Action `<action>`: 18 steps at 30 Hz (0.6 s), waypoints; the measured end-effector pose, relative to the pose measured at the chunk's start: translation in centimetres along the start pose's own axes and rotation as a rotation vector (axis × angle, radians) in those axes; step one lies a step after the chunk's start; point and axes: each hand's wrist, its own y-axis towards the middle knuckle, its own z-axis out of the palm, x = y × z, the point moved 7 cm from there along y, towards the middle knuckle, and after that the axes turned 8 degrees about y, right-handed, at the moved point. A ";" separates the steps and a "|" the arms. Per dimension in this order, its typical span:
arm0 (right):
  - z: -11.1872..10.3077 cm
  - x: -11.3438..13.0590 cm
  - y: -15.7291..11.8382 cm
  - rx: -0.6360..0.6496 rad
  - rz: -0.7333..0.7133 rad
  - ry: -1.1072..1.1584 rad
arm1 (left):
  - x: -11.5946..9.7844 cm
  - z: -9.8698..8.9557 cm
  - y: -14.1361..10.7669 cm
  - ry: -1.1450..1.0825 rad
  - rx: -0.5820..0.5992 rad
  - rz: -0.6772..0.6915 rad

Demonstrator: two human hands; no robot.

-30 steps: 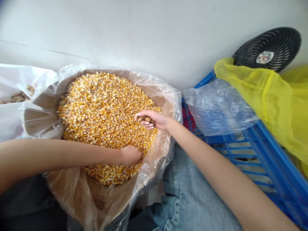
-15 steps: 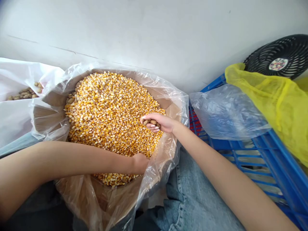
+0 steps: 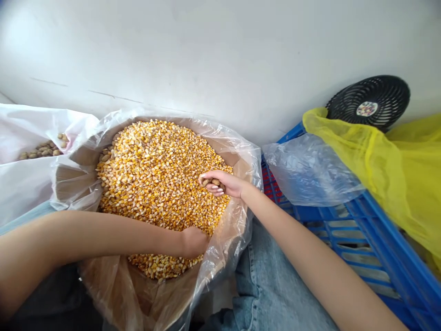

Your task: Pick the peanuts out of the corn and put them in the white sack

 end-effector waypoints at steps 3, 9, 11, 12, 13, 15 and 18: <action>-0.1 0.2 -0.1 0.001 -0.023 0.009 | 1.5 -2.5 -2.5 0.050 0.084 -0.035; -0.2 0.5 -0.2 -0.075 -0.054 0.017 | 7.7 -12.7 -12.3 0.021 -0.077 -0.335; -0.3 0.4 -0.2 -0.101 -0.053 0.009 | 11.6 -16.7 -17.9 0.039 -0.216 -0.570; -0.4 0.2 -0.1 -0.112 -0.051 0.003 | 13.9 -18.5 -21.4 0.086 -0.289 -0.738; -0.5 0.0 0.0 -0.122 -0.048 -0.005 | 16.0 -19.9 -25.0 0.128 -0.339 -0.898; -0.8 -0.3 0.2 -0.150 -0.046 -0.031 | 19.9 -21.0 -31.9 0.131 -0.351 -1.134; -0.9 1.1 0.7 -0.252 -0.082 -0.116 | 24.1 -18.4 -39.2 -0.239 -0.194 -1.221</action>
